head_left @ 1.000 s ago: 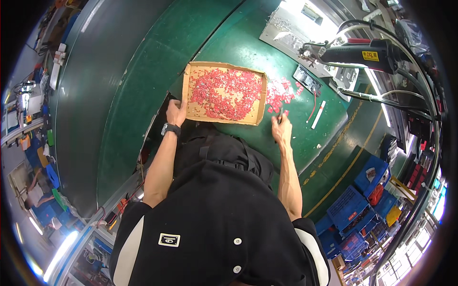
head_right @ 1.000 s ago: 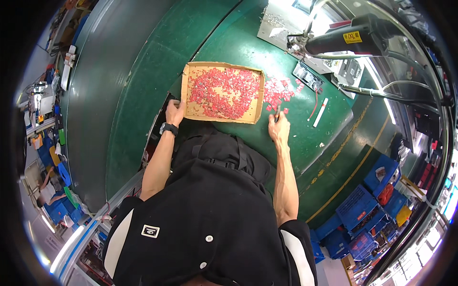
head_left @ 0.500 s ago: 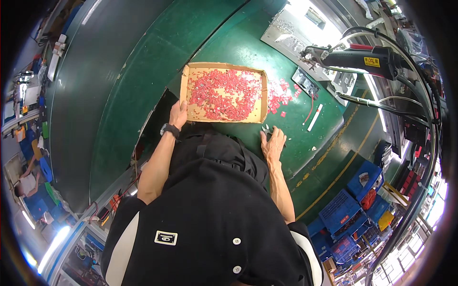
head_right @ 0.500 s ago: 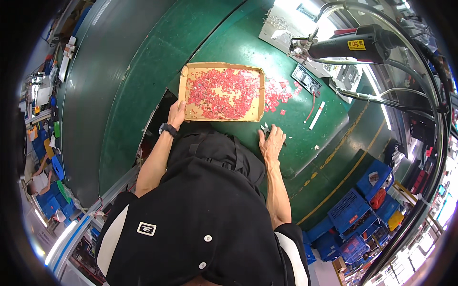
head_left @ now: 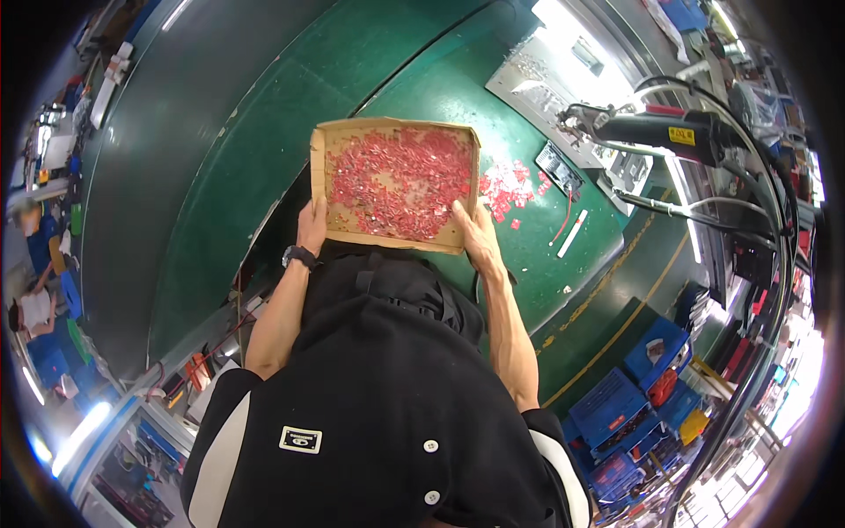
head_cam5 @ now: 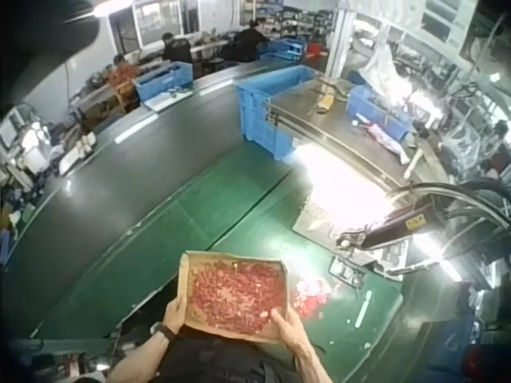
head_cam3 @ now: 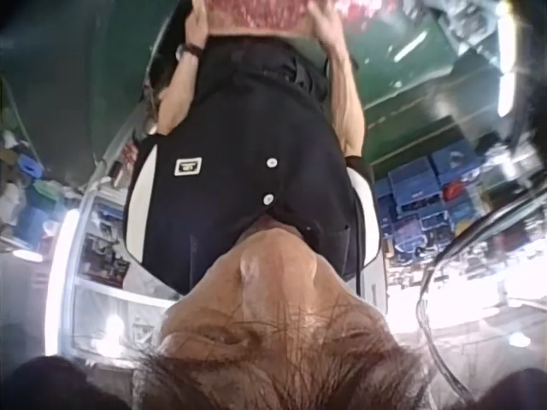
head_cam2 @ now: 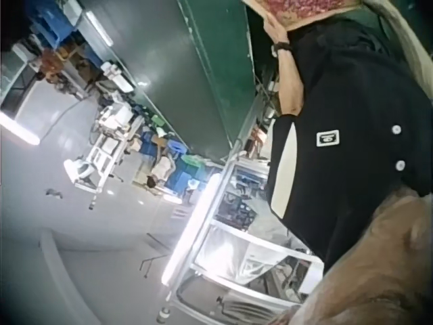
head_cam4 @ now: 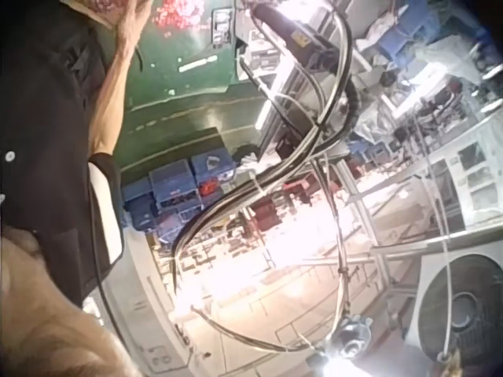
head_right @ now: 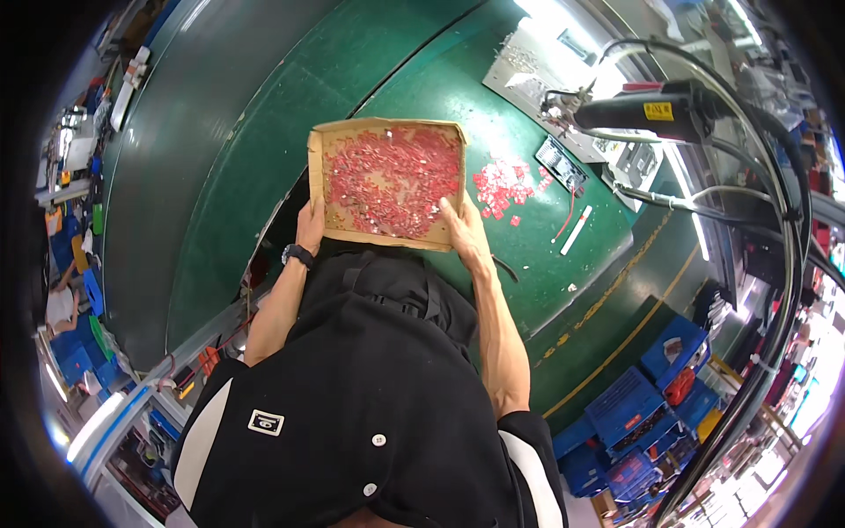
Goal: Sorting small pink parts on a wooden board.
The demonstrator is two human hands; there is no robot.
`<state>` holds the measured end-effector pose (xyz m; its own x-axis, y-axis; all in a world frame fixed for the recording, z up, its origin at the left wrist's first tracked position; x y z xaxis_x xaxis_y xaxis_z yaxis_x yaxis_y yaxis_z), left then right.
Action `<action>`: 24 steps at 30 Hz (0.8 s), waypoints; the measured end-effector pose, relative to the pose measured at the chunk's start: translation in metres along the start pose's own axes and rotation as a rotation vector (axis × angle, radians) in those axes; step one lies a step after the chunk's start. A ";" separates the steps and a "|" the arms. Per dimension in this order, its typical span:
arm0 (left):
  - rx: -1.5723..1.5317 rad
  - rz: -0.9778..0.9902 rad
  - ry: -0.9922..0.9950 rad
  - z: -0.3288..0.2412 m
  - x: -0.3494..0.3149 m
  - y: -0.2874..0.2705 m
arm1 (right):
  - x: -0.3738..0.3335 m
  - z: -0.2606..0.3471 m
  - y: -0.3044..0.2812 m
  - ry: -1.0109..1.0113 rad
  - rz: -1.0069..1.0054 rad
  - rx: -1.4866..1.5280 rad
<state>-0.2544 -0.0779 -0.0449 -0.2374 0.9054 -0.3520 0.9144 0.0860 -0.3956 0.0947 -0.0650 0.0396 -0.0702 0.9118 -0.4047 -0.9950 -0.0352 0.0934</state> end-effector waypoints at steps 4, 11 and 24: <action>-0.262 -0.037 -0.059 -0.003 0.008 -0.005 | 0.005 0.015 0.003 -0.073 0.000 0.116; -0.168 -0.109 0.030 -0.037 0.010 0.008 | 0.008 -0.008 -0.022 0.011 -0.061 0.165; -0.137 -0.048 0.056 -0.055 0.003 0.021 | -0.022 -0.029 -0.032 0.047 -0.133 0.265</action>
<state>-0.2182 -0.0503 -0.0079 -0.2670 0.9203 -0.2860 0.9394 0.1823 -0.2903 0.1266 -0.0957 0.0194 0.0499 0.8809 -0.4706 -0.9430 0.1967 0.2683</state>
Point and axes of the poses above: each hand's wrist, its own x-axis towards the middle knuckle, its own y-axis out of the palm, z = x × y, the point moved 4 cm from there along x, towards the middle knuckle
